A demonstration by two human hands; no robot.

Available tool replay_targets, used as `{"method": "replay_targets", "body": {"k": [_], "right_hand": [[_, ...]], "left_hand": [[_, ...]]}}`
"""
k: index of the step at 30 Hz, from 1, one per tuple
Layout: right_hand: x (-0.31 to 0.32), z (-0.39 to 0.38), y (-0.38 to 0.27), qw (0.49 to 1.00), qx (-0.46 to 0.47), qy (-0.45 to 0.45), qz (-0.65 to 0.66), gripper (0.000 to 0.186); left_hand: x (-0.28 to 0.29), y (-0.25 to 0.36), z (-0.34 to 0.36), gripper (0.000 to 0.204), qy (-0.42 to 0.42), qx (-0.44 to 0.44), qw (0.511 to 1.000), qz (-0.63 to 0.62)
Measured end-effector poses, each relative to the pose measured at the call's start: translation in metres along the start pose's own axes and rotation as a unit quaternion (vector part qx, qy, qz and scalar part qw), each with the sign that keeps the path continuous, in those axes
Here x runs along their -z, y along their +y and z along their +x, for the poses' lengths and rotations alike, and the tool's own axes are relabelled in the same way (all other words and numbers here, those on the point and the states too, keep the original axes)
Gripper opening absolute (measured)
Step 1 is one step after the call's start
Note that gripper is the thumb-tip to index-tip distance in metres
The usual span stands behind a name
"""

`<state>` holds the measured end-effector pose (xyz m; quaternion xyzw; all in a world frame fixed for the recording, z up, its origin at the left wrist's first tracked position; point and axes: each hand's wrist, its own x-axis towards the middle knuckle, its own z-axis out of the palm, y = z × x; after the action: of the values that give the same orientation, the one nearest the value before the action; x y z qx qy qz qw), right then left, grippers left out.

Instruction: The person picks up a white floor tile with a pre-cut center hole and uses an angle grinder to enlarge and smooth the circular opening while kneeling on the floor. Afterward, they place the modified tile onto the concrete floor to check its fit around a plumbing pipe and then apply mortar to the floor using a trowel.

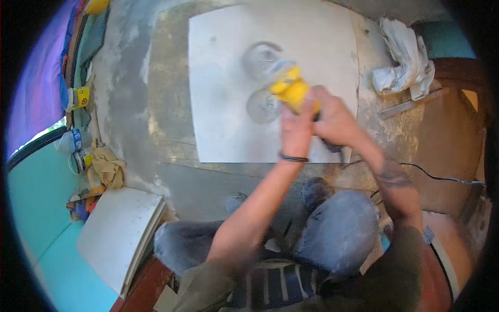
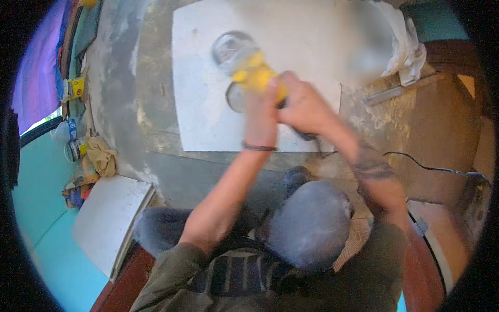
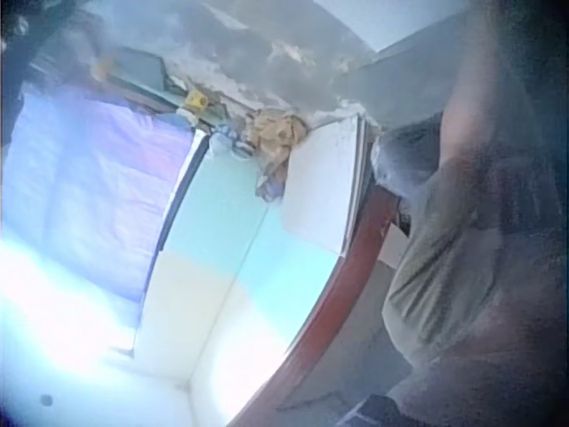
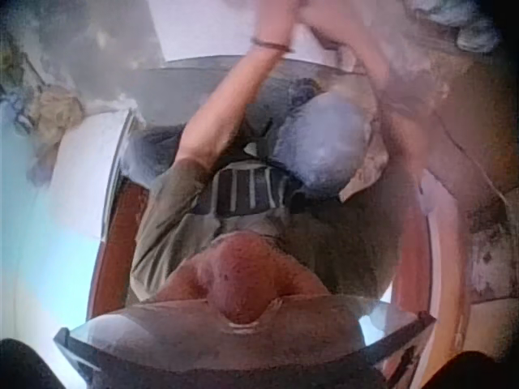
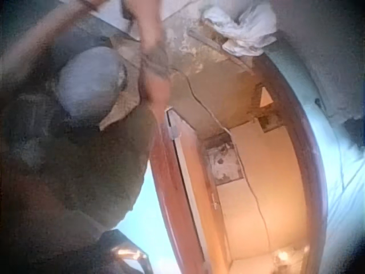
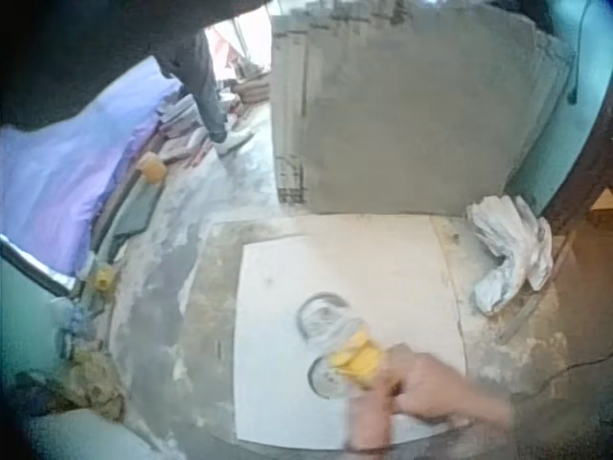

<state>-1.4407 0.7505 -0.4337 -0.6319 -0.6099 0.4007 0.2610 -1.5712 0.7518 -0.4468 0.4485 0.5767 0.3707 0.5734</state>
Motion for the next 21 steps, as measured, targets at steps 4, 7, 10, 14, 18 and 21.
{"method": "replay_targets", "body": {"k": [4,7,10,14,18,21], "right_hand": [[0.062,-0.014,-0.077,0.995,-0.094,0.012,-0.031,0.046],[0.084,-0.032,-0.119,0.988,-0.148,0.038,-0.011,0.044],[0.082,-0.049,-0.145,0.978,-0.199,0.046,0.036,0.042],[0.044,-0.044,-0.198,0.957,-0.265,0.059,0.106,0.035],[0.013,-0.015,-0.249,0.937,-0.285,0.097,0.179,0.041],[-0.021,0.014,-0.272,0.909,-0.329,0.154,0.204,0.046]], "left_hand": [[-0.021,0.078,-0.014,0.046,-0.045,0.037,0.976,-0.209],[-0.022,0.123,-0.028,0.036,-0.124,0.095,0.962,-0.223],[0.004,0.144,-0.036,0.033,-0.168,0.163,0.963,-0.132],[0.066,0.188,-0.035,0.026,-0.176,0.190,0.966,-0.014],[0.134,0.196,0.010,0.029,-0.249,0.194,0.943,0.101],[0.160,0.216,0.039,0.033,-0.257,0.248,0.933,0.035]]}}
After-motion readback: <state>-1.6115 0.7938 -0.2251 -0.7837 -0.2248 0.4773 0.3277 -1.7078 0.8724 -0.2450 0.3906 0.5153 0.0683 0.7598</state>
